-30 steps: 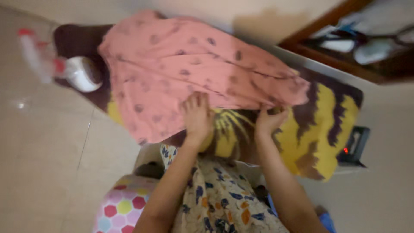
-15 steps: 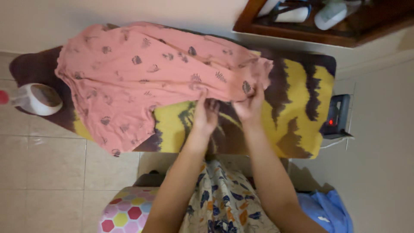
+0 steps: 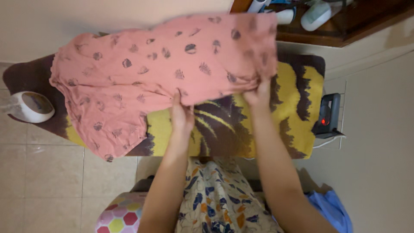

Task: The person irons a striped yellow and white shirt on an ironing board, smoothing the fabric and using a spray bottle. They then fold the shirt and place it on a nearby bed. Finally, they pick up a pink patterned shirt and begin to unfold it on the ironing board.

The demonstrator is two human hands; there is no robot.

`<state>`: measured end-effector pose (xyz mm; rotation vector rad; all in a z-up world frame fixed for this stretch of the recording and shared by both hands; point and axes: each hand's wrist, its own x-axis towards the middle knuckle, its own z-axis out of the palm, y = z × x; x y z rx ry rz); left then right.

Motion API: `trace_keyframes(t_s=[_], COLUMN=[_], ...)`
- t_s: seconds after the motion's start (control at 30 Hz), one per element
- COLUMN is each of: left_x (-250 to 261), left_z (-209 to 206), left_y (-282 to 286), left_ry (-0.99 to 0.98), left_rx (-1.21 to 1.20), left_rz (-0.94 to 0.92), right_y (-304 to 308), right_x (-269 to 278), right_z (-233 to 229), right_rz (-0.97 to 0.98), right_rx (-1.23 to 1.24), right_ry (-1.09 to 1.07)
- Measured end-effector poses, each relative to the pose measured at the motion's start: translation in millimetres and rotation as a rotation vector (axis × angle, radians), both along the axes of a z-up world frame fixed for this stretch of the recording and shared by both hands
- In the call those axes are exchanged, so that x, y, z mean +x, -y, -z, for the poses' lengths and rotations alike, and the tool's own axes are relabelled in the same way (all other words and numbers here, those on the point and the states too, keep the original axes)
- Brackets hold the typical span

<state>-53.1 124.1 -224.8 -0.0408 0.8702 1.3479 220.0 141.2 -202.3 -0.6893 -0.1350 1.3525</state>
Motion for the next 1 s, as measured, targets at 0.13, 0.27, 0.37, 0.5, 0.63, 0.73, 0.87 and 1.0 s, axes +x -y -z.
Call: trace_keyframes(t_s=[0.13,0.27,0.37,0.5,0.63,0.73,0.87,1.0], left_x=[12,43,64,72,82,95,111,116], left_z=[13,33,33,28,35,36,27,8], left_y=[23,47,57,62,73,85,97,102], left_ry=[-0.027,-0.072,-0.023,0.051,-0.157,-0.284,-0.425,-0.467], left_rx=[-0.061,0.036,-0.027,-0.05,-0.08,-0.126,-0.081,-0.119], left_rz=[0.1,0.294,0.326,0.194,0.251,0.26,0.152,0.181], right_y=[44,75,95,113,133,144,153,165], right_x=[0,-3,-1,31,48,50,56,76], right_z=[58,70,74,80,80,65,38,12], right_rz=[0.138,0.188,0.278,0.408,0.298,0.08,-0.026,-0.309], right_rx=[-0.302,-0.466,-0.47,-0.653,-0.413,-0.363,-0.478,-0.57], right_ry=[-0.023,0.102,0.199,0.555,0.972,1.205,1.323,1.442])
